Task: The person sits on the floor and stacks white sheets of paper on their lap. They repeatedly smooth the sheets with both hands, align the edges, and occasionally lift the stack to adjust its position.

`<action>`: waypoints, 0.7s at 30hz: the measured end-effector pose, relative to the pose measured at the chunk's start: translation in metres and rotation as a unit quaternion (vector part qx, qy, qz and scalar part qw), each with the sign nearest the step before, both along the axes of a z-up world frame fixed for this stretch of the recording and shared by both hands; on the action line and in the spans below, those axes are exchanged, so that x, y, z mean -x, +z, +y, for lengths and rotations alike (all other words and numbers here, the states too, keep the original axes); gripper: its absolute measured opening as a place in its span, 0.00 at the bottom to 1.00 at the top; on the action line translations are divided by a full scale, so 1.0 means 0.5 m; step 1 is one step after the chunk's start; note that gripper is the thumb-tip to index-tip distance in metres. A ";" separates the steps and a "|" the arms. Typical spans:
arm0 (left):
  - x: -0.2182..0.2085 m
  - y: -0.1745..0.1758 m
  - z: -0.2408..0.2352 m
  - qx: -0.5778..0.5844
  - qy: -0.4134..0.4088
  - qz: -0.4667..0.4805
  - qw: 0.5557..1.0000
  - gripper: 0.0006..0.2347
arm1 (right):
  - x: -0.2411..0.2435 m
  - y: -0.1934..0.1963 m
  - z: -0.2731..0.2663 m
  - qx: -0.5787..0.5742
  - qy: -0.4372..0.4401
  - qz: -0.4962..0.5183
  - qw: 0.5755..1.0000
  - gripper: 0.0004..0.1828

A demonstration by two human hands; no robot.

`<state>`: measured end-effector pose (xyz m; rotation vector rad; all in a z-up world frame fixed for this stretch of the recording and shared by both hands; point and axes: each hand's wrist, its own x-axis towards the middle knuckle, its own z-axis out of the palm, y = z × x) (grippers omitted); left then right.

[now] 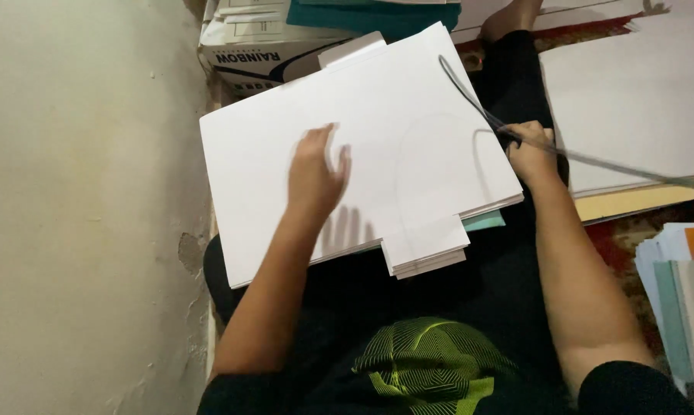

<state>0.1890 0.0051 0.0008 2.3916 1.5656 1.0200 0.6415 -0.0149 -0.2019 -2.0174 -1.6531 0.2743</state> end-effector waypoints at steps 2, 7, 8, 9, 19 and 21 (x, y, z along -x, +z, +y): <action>-0.132 -0.010 0.011 0.047 -0.111 -0.024 0.992 0.21 | 0.003 -0.012 -0.008 0.018 -0.017 -0.048 0.999 0.26; -0.344 -0.048 0.068 0.279 -0.187 -0.178 0.925 0.43 | 0.037 0.023 -0.021 -0.087 -0.019 -0.024 0.996 0.08; -0.383 -0.069 0.095 0.341 -0.168 -0.221 0.898 0.43 | 0.038 0.028 -0.018 -0.151 -0.019 0.024 0.988 0.08; -0.413 -0.065 0.106 0.344 -0.171 -0.221 0.897 0.43 | 0.021 0.023 0.000 -0.149 -0.021 0.022 0.988 0.08; -0.542 0.163 0.078 0.083 -0.354 -0.334 0.870 0.13 | 0.008 0.036 0.143 -0.118 0.012 0.332 0.936 0.16; -0.557 0.192 0.087 0.054 -0.374 -0.321 0.869 0.12 | 0.024 0.057 0.161 -0.097 0.044 0.260 0.960 0.16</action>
